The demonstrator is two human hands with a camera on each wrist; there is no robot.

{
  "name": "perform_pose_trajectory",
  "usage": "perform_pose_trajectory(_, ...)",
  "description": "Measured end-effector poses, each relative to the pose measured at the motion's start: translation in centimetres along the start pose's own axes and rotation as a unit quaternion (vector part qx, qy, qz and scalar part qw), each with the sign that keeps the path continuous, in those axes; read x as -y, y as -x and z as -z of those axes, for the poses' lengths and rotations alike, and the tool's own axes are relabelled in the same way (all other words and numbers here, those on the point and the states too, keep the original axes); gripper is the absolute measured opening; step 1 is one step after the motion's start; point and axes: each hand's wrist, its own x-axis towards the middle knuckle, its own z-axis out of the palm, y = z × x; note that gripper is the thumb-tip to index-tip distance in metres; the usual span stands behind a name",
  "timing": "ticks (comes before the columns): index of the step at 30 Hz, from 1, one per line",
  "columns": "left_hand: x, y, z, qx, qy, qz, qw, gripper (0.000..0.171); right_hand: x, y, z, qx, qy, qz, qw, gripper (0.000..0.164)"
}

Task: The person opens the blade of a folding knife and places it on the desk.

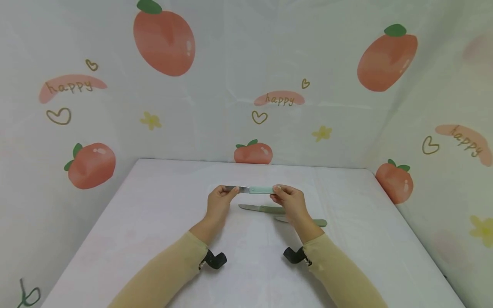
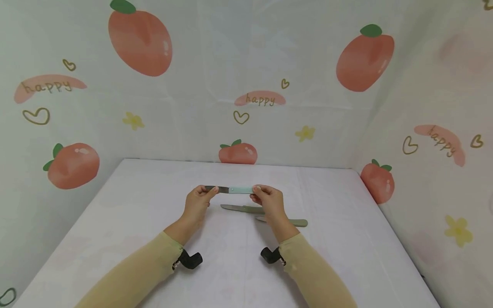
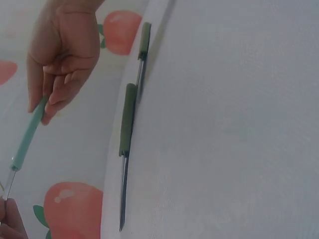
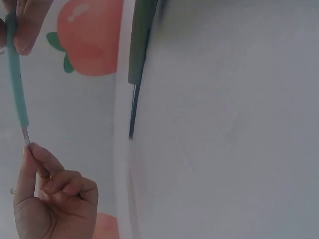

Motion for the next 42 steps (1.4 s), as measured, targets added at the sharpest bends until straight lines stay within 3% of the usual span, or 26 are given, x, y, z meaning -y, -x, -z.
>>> perform_pose_trajectory(6,0.2,-0.6,1.1,0.011,-0.052,-0.001,0.9986,0.026,0.7,-0.1,0.8,0.049,0.111,-0.006,0.993,0.031)
perform_pose_trajectory(11,0.1,-0.8,2.3,0.035,-0.123,0.009,0.9917,0.028,0.9,-0.5,1.6,0.091,0.233,-0.001,0.968,0.029)
perform_pose_trajectory(15,0.2,-0.7,3.0,0.055,-0.159,0.026,0.9853,0.029,0.9,-0.4,2.0,0.122,0.281,-0.011,0.952,0.026)
perform_pose_trajectory(21,0.4,-0.5,4.1,0.076,-0.219,0.047,0.9717,0.031,0.7,-0.3,2.1,0.162,0.295,-0.021,0.942,0.022)
perform_pose_trajectory(32,0.0,-0.8,5.7,0.132,-0.314,0.014,0.9403,0.027,0.4,-0.4,2.2,0.198,0.326,-0.039,0.924,0.017)
perform_pose_trajectory(42,-0.2,-1.1,6.6,0.179,-0.374,0.044,0.909,0.025,-0.5,-0.4,1.6,0.227,0.372,-0.031,0.899,0.011)
